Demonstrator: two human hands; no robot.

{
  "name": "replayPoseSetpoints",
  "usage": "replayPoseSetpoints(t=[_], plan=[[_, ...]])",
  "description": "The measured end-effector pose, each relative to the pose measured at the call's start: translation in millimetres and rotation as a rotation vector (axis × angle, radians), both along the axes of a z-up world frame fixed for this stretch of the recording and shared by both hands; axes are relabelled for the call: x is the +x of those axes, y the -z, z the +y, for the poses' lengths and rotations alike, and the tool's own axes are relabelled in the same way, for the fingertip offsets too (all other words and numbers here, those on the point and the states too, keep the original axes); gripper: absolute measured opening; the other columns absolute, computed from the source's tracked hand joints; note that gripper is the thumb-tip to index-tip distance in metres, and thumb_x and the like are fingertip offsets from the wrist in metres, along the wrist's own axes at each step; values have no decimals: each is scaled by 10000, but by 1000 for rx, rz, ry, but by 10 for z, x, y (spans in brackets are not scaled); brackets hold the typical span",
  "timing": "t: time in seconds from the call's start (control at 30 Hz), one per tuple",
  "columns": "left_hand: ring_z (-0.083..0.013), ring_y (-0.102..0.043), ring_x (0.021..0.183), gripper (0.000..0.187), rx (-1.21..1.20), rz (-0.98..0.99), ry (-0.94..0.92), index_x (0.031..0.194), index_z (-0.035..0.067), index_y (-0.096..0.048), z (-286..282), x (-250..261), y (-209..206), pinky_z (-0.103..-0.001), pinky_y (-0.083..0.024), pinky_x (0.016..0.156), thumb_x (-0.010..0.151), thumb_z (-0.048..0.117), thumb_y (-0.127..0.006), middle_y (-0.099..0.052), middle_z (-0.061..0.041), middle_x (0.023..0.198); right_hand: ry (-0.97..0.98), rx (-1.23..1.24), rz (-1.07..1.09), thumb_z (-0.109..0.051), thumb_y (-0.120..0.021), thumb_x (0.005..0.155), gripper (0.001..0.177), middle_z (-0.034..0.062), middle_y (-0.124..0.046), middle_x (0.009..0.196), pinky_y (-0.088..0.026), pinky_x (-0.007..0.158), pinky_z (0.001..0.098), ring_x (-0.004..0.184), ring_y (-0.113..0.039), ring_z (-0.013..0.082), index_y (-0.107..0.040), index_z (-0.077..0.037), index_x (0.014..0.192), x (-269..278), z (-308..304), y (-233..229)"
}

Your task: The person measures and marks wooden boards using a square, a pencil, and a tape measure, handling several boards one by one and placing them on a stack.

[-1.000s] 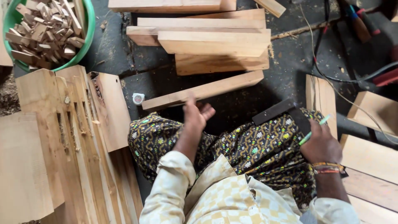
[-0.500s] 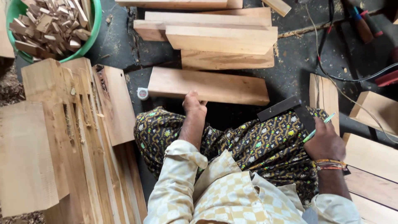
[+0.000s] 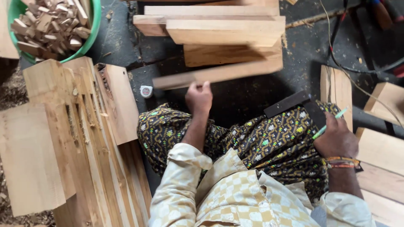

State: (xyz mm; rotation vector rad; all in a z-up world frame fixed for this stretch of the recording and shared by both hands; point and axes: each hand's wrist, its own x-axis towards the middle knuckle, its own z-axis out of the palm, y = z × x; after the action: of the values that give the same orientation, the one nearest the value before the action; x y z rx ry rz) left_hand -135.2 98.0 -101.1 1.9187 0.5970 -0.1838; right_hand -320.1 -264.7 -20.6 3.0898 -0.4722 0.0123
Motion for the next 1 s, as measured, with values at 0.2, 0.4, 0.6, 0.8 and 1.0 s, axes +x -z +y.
replayPoseSetpoints(t=[0.2,0.4,0.6,0.8,1.0], plan=[[-398,-198,1532,1079,1020,-239,877,1593,187,-260,153,561,-336,-642,-223,1191,734,445,-859,-200,-193,1629,-14,22,-14,-100,-608,868,547,147,-706,1174,-595,800,485,924,-729,384,-666,-147,1410,23,-54,34],[-369,-101,1562,1265,1223,-156,1165,1651,229,-81,241,851,-285,-695,-158,1176,698,466,-880,-24,-199,1697,59,45,-6,-109,-622,849,585,155,-707,1171,-596,819,489,919,-725,394,-651,-171,1429,-33,-11,18],[-385,-108,1565,1355,1070,-125,1215,1640,243,-9,165,1036,-328,-730,-65,1211,657,451,-919,45,-172,1702,31,67,4,-125,-639,830,626,179,-699,1201,-582,851,507,975,-710,405,-631,-158,1455,9,-150,161],[-337,-153,1579,1162,906,-408,1307,1642,279,-127,-142,709,-110,-745,-138,1213,745,376,-859,-130,-79,1710,6,-9,45,-172,-703,841,529,177,-718,1143,-571,873,490,1009,-703,386,-646,-138,1366,-26,-290,291],[-336,-102,1597,1139,1086,-586,1251,1643,249,-123,-415,716,-24,-724,-78,1222,767,408,-834,-129,-136,1719,-29,-25,-15,-233,-714,859,539,166,-713,1145,-573,891,468,1017,-706,371,-640,-117,1381,-105,-326,382]])
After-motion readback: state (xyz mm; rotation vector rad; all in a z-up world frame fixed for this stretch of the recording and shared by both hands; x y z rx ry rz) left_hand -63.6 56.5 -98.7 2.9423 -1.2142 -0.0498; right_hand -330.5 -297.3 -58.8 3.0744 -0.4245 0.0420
